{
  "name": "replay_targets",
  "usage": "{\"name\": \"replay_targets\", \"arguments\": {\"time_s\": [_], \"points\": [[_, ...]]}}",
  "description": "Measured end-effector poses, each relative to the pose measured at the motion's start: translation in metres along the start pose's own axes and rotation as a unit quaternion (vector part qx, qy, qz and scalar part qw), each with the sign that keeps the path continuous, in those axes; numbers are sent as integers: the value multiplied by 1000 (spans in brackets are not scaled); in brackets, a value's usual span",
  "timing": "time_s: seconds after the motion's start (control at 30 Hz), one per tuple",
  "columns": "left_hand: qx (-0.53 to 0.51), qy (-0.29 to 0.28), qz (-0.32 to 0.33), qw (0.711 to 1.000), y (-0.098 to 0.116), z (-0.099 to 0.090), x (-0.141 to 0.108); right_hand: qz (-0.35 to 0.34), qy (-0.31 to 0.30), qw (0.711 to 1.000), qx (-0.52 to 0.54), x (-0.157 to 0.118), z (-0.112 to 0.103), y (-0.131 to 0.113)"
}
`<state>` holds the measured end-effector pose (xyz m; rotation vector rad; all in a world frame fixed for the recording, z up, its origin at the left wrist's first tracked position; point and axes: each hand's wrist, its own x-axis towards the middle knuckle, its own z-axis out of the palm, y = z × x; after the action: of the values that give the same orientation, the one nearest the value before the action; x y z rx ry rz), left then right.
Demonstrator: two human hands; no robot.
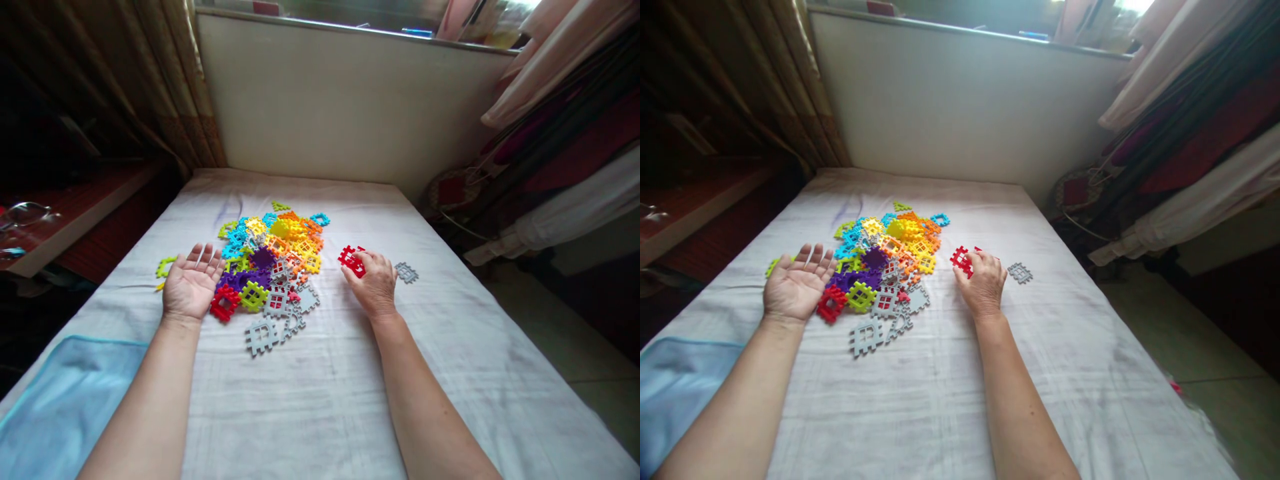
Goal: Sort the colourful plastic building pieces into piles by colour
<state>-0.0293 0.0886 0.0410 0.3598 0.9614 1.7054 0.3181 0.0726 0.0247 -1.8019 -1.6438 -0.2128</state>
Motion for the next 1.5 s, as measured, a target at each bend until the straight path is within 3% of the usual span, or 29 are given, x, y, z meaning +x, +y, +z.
{"name": "replay_targets", "arguments": {"time_s": [0.67, 0.83, 1.03, 1.2, 1.5], "points": [[-4, -12, 1, 1000, -1, -2, 2, 51, -22, 998, -34, -4, 6, 2], [-2, -24, 3, 1000, -2, -3, 1, -13, -16, 999, 24, -5, 1, -21], [-3, -29, 13, 999, -3, -4, 1, -134, -71, 983, 107, -26, 2, -71], [-2, 38, 67, 997, -9, 1, 1, -211, -126, 959, 144, -43, 6, -93], [49, 118, 119, 985, -17, 18, -5, -279, -144, 930, 190, -54, 3, -108]]}}
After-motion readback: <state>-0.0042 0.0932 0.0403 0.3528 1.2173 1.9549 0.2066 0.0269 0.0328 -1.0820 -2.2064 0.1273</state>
